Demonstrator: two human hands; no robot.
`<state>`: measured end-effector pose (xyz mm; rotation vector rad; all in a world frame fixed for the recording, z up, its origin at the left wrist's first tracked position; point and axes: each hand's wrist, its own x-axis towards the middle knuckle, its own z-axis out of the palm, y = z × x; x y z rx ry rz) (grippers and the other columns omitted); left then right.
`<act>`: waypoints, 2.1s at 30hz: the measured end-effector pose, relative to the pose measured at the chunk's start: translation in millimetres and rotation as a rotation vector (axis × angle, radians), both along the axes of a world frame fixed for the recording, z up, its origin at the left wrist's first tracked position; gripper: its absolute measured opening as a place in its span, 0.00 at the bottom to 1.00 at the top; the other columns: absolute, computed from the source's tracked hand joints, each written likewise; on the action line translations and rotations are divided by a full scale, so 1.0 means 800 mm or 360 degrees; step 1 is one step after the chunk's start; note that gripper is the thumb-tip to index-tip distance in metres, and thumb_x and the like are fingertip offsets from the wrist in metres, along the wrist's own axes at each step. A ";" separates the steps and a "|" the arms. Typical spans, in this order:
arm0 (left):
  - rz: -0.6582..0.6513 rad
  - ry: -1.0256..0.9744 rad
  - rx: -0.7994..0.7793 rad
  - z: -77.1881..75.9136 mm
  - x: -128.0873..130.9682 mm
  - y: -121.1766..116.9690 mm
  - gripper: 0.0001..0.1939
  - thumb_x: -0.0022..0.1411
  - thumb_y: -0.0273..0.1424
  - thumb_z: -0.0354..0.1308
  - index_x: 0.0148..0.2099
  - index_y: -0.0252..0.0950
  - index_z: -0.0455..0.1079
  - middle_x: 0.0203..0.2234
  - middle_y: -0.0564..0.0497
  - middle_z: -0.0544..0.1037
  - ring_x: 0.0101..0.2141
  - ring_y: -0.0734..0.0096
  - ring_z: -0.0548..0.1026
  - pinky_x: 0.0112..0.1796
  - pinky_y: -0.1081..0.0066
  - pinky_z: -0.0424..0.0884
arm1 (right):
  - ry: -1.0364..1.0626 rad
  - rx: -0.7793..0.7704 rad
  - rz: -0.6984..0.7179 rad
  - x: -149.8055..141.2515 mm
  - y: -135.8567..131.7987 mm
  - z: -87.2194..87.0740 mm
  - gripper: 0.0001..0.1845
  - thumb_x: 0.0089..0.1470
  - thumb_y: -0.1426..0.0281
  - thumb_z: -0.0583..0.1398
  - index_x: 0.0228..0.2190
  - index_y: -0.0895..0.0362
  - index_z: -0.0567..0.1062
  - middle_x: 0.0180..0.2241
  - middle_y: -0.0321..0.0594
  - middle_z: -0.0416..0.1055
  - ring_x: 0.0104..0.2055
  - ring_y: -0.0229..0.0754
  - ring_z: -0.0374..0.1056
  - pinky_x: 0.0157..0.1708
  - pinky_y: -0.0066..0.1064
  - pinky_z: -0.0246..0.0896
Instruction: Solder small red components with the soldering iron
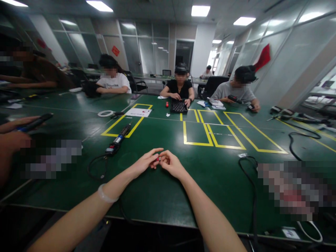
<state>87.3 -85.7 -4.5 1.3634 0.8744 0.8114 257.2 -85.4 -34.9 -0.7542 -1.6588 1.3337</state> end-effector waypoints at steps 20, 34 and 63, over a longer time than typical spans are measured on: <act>0.0246 0.0654 0.0925 -0.008 -0.011 -0.009 0.11 0.56 0.28 0.53 0.43 0.37 0.69 0.31 0.51 0.71 0.29 0.74 0.68 0.29 0.75 0.65 | -0.0182 -0.0121 -0.0268 0.005 0.014 -0.010 0.17 0.52 0.56 0.59 0.29 0.59 0.70 0.23 0.36 0.70 0.23 0.34 0.62 0.26 0.27 0.58; 0.0248 0.0645 0.0866 -0.009 -0.015 -0.001 0.12 0.62 0.37 0.53 0.42 0.35 0.70 0.32 0.50 0.73 0.32 0.71 0.71 0.33 0.73 0.66 | -0.0004 -0.0055 -0.0224 0.004 0.010 -0.010 0.15 0.50 0.61 0.62 0.36 0.56 0.68 0.30 0.36 0.68 0.28 0.35 0.63 0.29 0.27 0.60; 0.0231 0.0584 0.0821 -0.012 -0.018 0.003 0.13 0.62 0.36 0.52 0.44 0.35 0.70 0.34 0.48 0.76 0.34 0.69 0.72 0.34 0.72 0.66 | 0.0101 -0.0115 -0.0119 0.005 0.007 -0.007 0.16 0.50 0.61 0.62 0.38 0.57 0.68 0.28 0.36 0.72 0.29 0.36 0.68 0.34 0.31 0.65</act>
